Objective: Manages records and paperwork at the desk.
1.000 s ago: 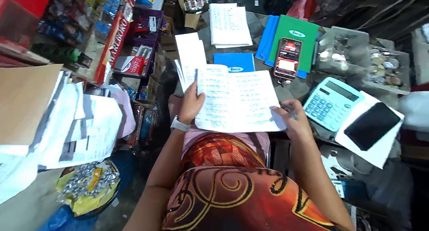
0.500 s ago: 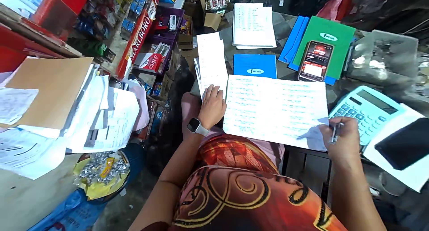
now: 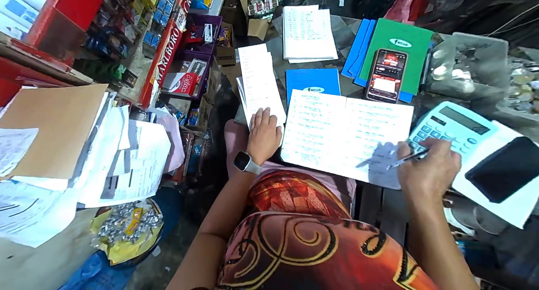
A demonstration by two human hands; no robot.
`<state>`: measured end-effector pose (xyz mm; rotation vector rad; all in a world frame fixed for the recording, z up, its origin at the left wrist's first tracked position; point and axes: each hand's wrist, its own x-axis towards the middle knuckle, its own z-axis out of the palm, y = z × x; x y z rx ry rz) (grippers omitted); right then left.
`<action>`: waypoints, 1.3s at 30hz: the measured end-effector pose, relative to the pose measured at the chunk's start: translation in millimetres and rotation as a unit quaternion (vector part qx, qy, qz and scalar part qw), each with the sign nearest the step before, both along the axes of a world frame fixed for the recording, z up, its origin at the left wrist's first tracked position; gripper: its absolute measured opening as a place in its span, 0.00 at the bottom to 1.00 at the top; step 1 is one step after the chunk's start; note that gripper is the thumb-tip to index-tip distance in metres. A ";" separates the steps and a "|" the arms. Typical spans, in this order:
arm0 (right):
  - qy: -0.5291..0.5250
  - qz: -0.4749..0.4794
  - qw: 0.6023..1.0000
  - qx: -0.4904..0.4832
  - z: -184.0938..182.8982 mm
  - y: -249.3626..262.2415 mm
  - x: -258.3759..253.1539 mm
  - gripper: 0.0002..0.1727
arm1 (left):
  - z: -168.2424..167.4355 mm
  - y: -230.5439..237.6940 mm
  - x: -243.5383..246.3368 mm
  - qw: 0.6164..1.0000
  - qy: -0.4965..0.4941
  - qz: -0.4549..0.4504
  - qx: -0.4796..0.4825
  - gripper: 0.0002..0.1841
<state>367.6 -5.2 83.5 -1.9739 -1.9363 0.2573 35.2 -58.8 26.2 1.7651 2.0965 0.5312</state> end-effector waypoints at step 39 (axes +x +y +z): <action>0.102 0.368 0.924 0.006 -48.9 -21.8 -60.3 0.37 | -2.4 0.8 -2.9 0.998 0.056 0.004 0.017 0.29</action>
